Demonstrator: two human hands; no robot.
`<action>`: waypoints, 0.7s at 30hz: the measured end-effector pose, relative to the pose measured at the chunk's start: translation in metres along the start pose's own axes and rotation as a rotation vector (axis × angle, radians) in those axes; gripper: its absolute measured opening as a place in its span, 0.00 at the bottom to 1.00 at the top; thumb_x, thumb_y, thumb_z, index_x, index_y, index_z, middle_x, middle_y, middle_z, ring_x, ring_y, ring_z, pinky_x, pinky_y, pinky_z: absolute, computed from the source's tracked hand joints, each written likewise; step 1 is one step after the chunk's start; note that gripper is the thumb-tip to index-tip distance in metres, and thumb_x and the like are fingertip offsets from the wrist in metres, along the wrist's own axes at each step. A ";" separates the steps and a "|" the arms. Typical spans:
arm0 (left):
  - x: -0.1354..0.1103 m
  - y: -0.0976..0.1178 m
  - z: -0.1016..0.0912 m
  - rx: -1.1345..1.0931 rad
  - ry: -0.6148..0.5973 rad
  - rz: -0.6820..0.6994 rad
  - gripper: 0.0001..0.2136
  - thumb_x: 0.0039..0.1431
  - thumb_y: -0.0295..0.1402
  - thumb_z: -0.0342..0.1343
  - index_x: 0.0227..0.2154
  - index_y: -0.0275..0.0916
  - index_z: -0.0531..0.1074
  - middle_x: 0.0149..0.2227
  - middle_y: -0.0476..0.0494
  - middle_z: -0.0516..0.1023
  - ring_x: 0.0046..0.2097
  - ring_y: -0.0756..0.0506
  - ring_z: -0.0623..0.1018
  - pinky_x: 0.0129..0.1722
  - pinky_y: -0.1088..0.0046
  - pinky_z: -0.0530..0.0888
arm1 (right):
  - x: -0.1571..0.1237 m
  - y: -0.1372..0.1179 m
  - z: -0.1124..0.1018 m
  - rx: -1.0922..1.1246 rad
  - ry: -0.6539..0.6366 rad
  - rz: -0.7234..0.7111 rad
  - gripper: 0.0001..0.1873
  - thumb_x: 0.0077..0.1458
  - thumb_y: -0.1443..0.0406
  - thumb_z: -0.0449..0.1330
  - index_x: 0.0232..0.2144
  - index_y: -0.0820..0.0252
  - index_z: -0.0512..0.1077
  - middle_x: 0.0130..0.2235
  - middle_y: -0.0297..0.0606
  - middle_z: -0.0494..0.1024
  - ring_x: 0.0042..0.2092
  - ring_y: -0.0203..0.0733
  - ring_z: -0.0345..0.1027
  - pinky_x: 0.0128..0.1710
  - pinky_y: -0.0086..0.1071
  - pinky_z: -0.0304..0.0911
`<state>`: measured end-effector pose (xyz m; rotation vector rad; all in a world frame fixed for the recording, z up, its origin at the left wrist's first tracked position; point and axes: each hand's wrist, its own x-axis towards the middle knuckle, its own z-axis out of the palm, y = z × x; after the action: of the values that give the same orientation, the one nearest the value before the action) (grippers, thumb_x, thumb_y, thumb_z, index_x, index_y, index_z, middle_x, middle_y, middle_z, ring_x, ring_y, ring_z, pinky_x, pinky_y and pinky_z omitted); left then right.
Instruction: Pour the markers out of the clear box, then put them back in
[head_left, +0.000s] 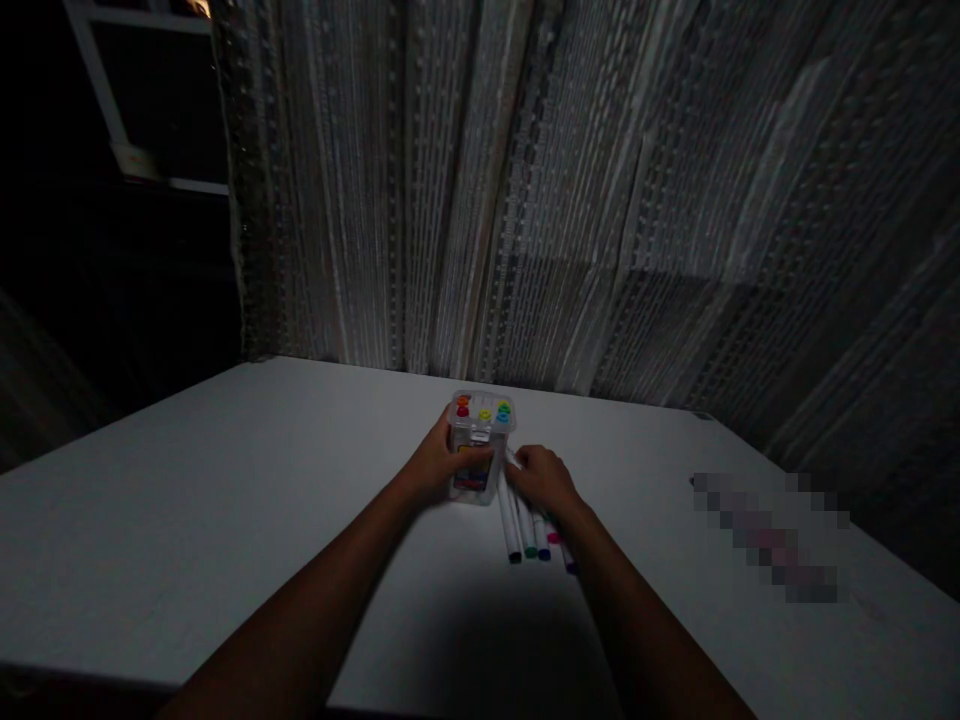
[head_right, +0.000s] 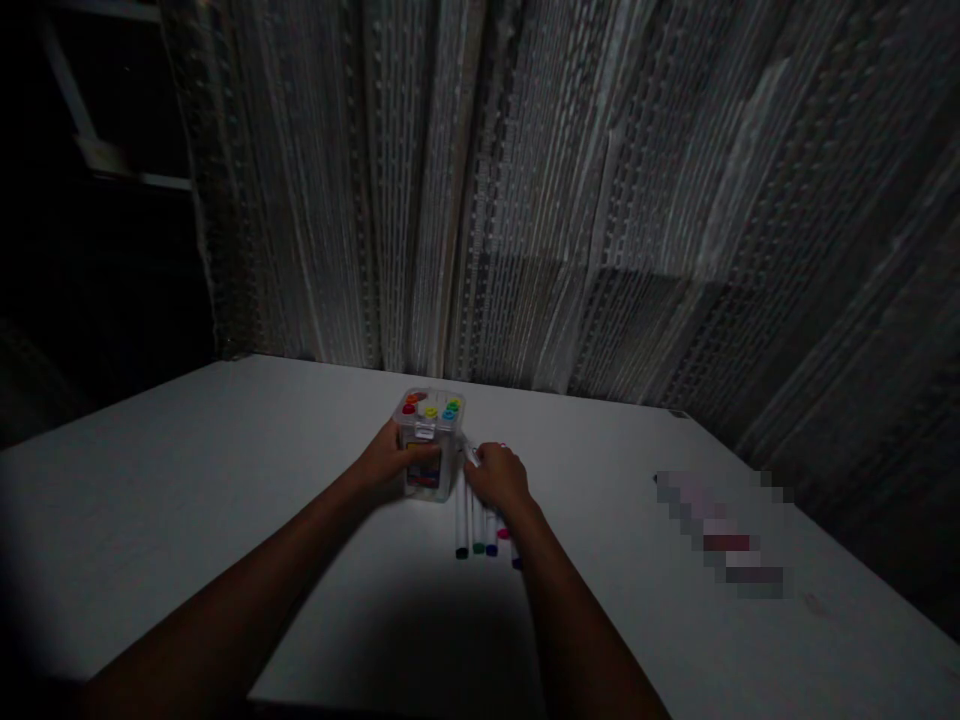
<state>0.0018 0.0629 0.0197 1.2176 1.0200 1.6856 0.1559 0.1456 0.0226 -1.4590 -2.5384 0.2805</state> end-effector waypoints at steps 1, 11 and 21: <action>0.000 0.000 0.000 0.002 0.002 -0.002 0.31 0.38 0.32 0.69 0.48 0.38 0.64 0.41 0.41 0.79 0.43 0.40 0.79 0.42 0.65 0.74 | 0.000 0.000 0.000 0.000 0.000 0.002 0.12 0.54 0.60 0.55 0.33 0.60 0.75 0.36 0.43 0.78 0.39 0.42 0.69 0.31 0.29 0.52; -0.001 0.002 -0.001 0.023 -0.001 -0.004 0.29 0.39 0.33 0.69 0.45 0.37 0.66 0.40 0.40 0.79 0.42 0.41 0.79 0.41 0.66 0.74 | -0.001 -0.003 -0.002 -0.008 -0.005 0.004 0.12 0.55 0.60 0.55 0.33 0.60 0.75 0.37 0.43 0.78 0.40 0.42 0.70 0.31 0.29 0.51; -0.001 0.003 0.001 0.000 0.008 0.001 0.31 0.38 0.32 0.69 0.48 0.37 0.64 0.40 0.41 0.78 0.42 0.40 0.79 0.42 0.64 0.73 | 0.000 -0.002 0.000 -0.007 -0.004 -0.002 0.13 0.55 0.59 0.54 0.32 0.60 0.75 0.35 0.43 0.78 0.37 0.41 0.69 0.30 0.29 0.51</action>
<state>0.0023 0.0611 0.0221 1.2123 1.0242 1.6930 0.1547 0.1448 0.0234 -1.4591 -2.5464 0.2752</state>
